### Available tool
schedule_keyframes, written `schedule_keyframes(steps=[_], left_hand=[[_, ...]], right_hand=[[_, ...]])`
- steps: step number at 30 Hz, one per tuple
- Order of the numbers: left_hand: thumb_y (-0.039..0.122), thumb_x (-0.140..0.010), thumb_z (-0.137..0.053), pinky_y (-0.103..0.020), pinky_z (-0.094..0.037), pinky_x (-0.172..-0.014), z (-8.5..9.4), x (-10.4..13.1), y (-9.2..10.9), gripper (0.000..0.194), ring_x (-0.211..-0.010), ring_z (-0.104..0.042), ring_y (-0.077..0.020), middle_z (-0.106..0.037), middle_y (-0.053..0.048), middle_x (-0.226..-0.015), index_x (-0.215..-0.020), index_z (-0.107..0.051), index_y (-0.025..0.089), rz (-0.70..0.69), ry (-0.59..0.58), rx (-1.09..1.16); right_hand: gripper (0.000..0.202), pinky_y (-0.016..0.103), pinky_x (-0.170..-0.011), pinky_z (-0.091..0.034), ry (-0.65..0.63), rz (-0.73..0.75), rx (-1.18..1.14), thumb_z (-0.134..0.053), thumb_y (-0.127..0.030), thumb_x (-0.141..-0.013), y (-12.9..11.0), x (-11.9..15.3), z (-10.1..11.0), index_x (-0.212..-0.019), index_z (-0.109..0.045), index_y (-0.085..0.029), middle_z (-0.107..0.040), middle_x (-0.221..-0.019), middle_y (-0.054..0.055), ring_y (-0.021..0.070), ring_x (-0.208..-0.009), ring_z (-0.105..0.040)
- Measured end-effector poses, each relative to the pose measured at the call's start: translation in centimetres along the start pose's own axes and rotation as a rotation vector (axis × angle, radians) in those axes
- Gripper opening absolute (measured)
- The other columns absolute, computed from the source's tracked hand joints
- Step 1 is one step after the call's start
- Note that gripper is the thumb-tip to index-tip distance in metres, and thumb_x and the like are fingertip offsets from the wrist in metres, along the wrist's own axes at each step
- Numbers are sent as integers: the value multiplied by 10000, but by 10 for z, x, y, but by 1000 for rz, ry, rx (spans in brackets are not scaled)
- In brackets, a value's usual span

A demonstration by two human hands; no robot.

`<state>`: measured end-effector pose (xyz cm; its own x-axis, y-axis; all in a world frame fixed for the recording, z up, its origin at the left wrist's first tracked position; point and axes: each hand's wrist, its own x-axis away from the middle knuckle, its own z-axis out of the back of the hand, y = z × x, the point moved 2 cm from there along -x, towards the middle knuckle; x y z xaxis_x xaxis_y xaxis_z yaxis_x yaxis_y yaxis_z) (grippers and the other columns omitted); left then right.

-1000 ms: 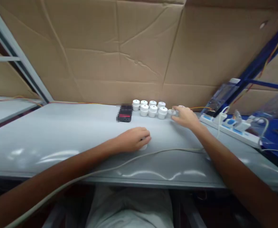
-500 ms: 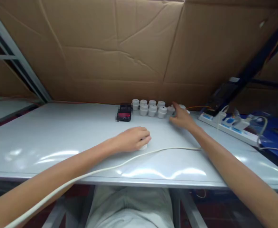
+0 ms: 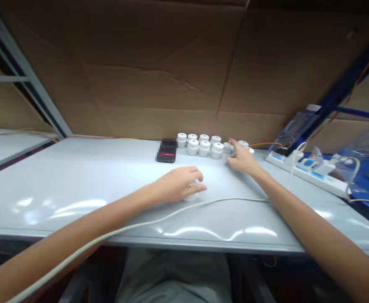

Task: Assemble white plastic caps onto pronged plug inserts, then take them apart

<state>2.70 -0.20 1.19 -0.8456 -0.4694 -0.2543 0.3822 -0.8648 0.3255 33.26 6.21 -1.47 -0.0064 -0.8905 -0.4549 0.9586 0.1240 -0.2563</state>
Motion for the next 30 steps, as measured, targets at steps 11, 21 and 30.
schedule_keyframes(steps=[11,21,30], left_hand=[[306,-853,-718,-490,-413,-1077,44,-86,-106,512,-1323,-506,-385,-576,-210,-1389,-1304,-555,125,404,137,-389],[284,-838,-653,-339,-489,-845,34,-59,-89,163,-976,-653,-253,-624,-94,-1163,-976,-618,206,353,107,-316],[290,-881,-607,-449,-470,-981,34,-44,-65,321,-1188,-591,-335,-622,-155,-1268,-1179,-560,179,380,231,-404]], right_hand=[[436,379,-783,-571,206,74,-211,-552,-205,-745,-43,8,22,-1163,-675,-209,-792,-1125,93,226,-702,-723],[353,333,-698,-530,68,306,-328,-531,-173,-799,-62,20,20,-1126,-660,-206,-789,-1035,65,180,-637,-674],[324,340,-738,-554,-83,394,-417,-585,-217,-880,-88,35,14,-1198,-642,-208,-770,-1125,74,184,-731,-706]])
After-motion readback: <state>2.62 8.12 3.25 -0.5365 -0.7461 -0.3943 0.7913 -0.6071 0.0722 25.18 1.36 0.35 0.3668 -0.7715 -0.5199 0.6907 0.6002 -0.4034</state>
